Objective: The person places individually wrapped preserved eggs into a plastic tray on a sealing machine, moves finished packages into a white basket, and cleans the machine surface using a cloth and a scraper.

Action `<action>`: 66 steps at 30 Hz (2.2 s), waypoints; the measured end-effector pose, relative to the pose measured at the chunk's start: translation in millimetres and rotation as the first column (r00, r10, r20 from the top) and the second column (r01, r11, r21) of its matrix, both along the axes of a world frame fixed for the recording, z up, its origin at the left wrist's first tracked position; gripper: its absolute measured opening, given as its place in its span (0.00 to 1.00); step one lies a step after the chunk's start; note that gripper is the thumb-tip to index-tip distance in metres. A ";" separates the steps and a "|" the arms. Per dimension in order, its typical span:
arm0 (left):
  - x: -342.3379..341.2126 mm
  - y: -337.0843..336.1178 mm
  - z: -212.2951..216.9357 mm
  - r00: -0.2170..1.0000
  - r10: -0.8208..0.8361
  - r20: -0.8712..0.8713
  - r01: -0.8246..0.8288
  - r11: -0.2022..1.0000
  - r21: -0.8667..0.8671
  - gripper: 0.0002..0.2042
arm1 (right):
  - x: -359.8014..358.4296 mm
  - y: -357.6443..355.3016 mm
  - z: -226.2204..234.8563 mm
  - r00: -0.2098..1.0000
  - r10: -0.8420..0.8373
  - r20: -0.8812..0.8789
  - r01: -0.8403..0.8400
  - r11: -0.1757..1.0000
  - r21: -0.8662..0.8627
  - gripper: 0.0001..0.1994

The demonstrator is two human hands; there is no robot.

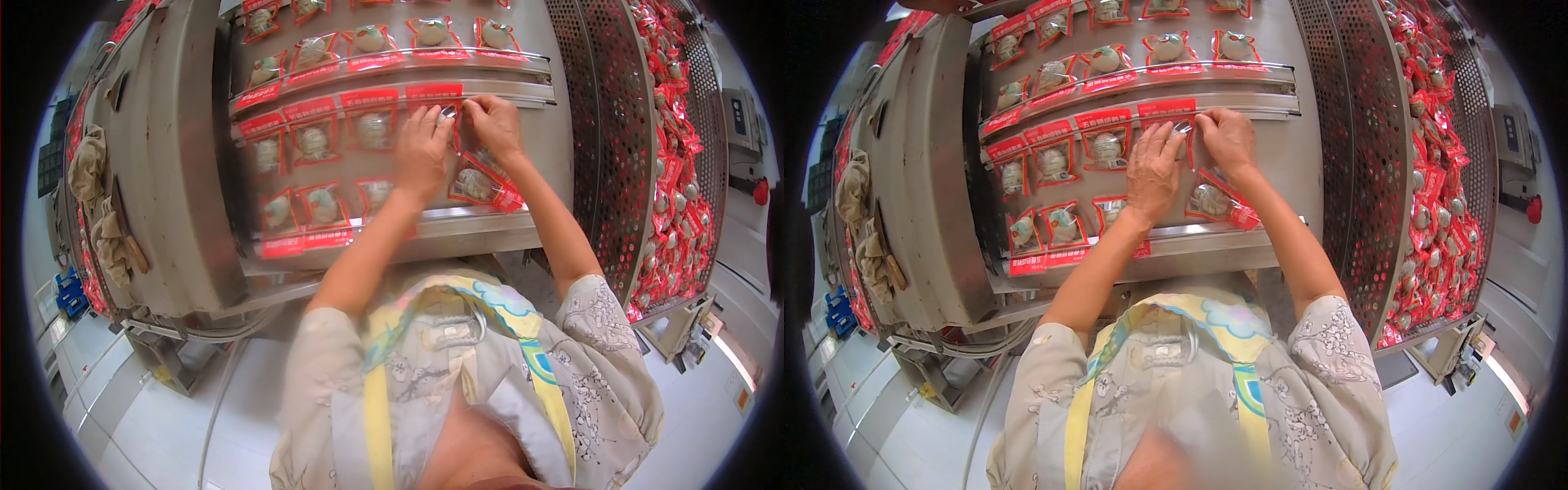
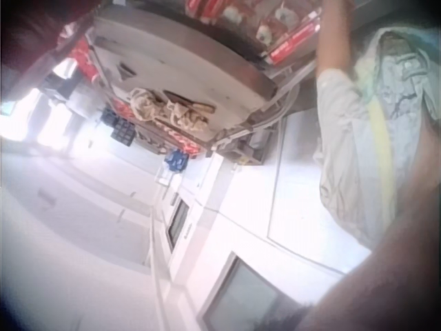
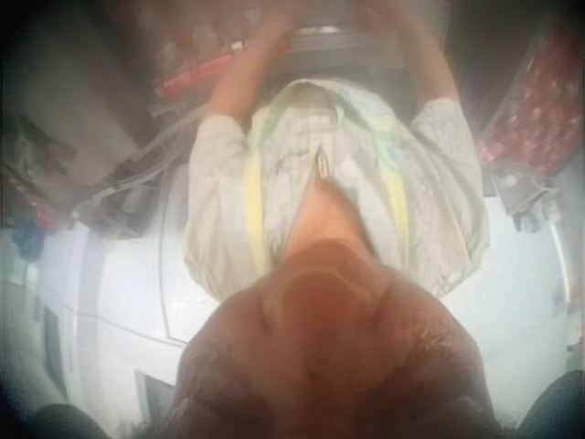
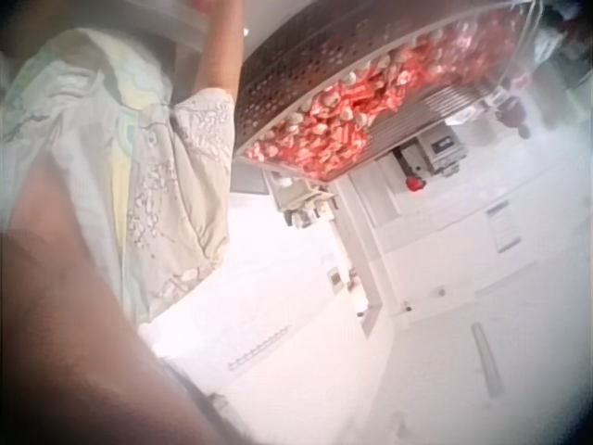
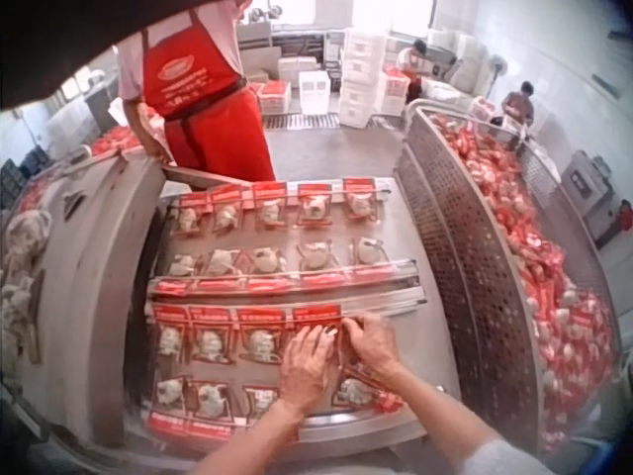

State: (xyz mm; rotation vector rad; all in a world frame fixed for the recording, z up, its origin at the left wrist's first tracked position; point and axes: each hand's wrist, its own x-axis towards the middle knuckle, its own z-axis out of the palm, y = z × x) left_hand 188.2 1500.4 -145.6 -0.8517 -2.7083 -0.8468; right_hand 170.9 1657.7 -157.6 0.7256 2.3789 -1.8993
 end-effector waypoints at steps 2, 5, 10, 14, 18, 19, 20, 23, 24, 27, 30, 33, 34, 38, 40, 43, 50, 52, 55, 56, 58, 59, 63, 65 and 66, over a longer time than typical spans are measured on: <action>-3.0 -6.7 -1.7 0.999 0.014 -0.043 -0.015 1.000 -0.023 0.20 | -4.4 -3.6 26.9 0.972 0.107 -0.208 0.053 0.765 0.642 0.10; -6.4 -3.2 -0.1 0.999 -0.014 -0.041 0.013 0.999 -0.037 0.19 | -25.8 -2.1 28.4 0.960 0.188 -0.207 0.014 0.707 0.707 0.11; 2.4 12.9 28.1 0.993 -0.119 -0.004 0.119 0.990 0.074 0.22 | -16.4 21.4 29.6 0.958 0.153 -0.241 0.023 0.802 0.597 0.10; 9.8 20.7 24.9 0.952 -0.301 0.051 0.287 0.939 0.190 0.22 | 47.8 57.6 52.4 0.923 0.180 0.340 -0.363 0.704 0.611 0.16; 15.4 46.2 21.8 0.869 -0.459 0.184 0.431 0.886 0.173 0.21 | 100.2 87.7 36.8 0.838 0.258 0.481 -0.396 0.894 0.210 0.19; 17.1 52.0 21.1 0.851 -0.484 0.207 0.451 0.873 0.187 0.22 | 103.8 91.5 30.1 0.883 0.246 0.401 -0.329 0.932 0.153 0.19; 16.7 56.1 21.5 0.844 -0.494 0.208 0.462 0.868 0.183 0.22 | 103.8 92.9 25.2 0.920 0.228 0.318 -0.266 0.960 0.083 0.19; 12.7 65.0 25.0 0.806 -0.507 0.305 0.462 0.862 0.211 0.25 | 91.7 99.0 26.2 0.970 0.116 0.215 -0.069 0.974 -0.216 0.19; 9.9 68.3 24.6 0.815 -0.494 0.304 0.445 0.868 0.218 0.25 | 89.6 97.3 28.8 0.971 0.108 0.213 -0.061 0.974 -0.218 0.19; 1.1 77.1 11.8 0.813 -0.460 0.359 0.361 0.880 0.310 0.24 | 88.6 98.1 23.3 0.978 -0.016 0.208 0.142 0.783 -0.605 0.13; 1.0 82.7 2.1 0.746 -0.410 0.524 0.173 0.880 0.443 0.22 | 93.2 102.6 16.3 0.994 -0.110 0.010 0.108 0.951 -0.290 0.10; -0.9 85.6 2.1 0.597 -0.386 0.703 -0.092 0.838 0.538 0.18 | 85.3 98.2 12.3 0.972 -0.035 -0.232 0.023 0.998 -0.054 0.13; -1.8 88.0 3.1 0.599 -0.384 0.702 -0.092 0.838 0.538 0.18 | 81.1 96.0 13.2 0.959 0.049 -0.278 -0.028 0.997 0.077 0.15; -1.3 98.3 -4.0 0.640 -0.356 0.681 -0.205 0.775 0.597 0.20 | 67.5 87.0 16.4 0.997 -0.001 -0.081 -0.031 0.919 -0.394 0.09; -1.3 98.1 -11.4 0.733 -0.281 0.619 -0.258 0.727 0.636 0.20 | 63.7 84.1 9.9 0.991 -0.024 -0.129 -0.026 0.927 -0.375 0.08; -2.5 93.6 -7.6 0.792 -0.215 0.571 -0.191 0.802 0.567 0.16 | 60.7 81.4 4.9 0.986 -0.043 -0.163 -0.014 0.943 -0.332 0.08; -1.9 84.2 -10.7 0.611 -0.035 0.791 -0.447 0.809 0.381 0.12 | 59.1 95.8 -3.3 0.994 0.054 0.091 -0.058 0.997 0.043 0.14; 0.9 81.6 -24.6 0.554 -0.043 0.831 -0.482 0.798 0.362 0.11 | 56.6 98.2 -3.9 0.975 0.088 0.204 -0.116 0.985 0.128 0.15; -1.6 77.9 -39.3 0.311 -0.096 0.945 -0.614 0.739 0.277 0.09 | 50.5 100.9 -3.3 0.953 0.118 0.278 -0.165 0.975 0.152 0.17; -3.6 79.3 -33.8 0.311 -0.094 0.946 -0.615 0.738 0.276 0.09 | 46.8 100.4 -1.3 0.946 0.113 0.303 -0.180 0.963 0.202 0.17; -9.9 84.1 -22.3 0.069 -0.212 0.975 -0.778 0.601 0.186 0.09 | 39.7 98.2 -0.7 0.939 0.109 0.327 -0.197 0.948 0.250 0.17; -14.0 86.8 -12.5 0.005 -0.224 0.975 -0.812 0.568 0.135 0.09 | 35.9 95.3 0.3 0.942 0.054 0.333 -0.166 0.933 0.319 0.18; -18.0 90.2 -11.8 0.015 -0.367 0.930 -0.855 0.478 0.202 0.10 | 30.0 93.1 -7.1 0.969 -0.048 0.241 -0.053 0.917 0.395 0.18; -14.4 86.4 -14.0 0.117 -0.274 0.955 -0.768 0.585 0.262 0.10 | 28.0 91.2 -7.5 0.979 -0.033 0.201 -0.036 0.944 0.328 0.18; -12.5 84.4 -13.4 0.229 -0.190 0.955 -0.661 0.689 0.296 0.10 | 27.2 89.9 -6.6 0.987 -0.025 0.161 -0.018 0.966 0.258 0.19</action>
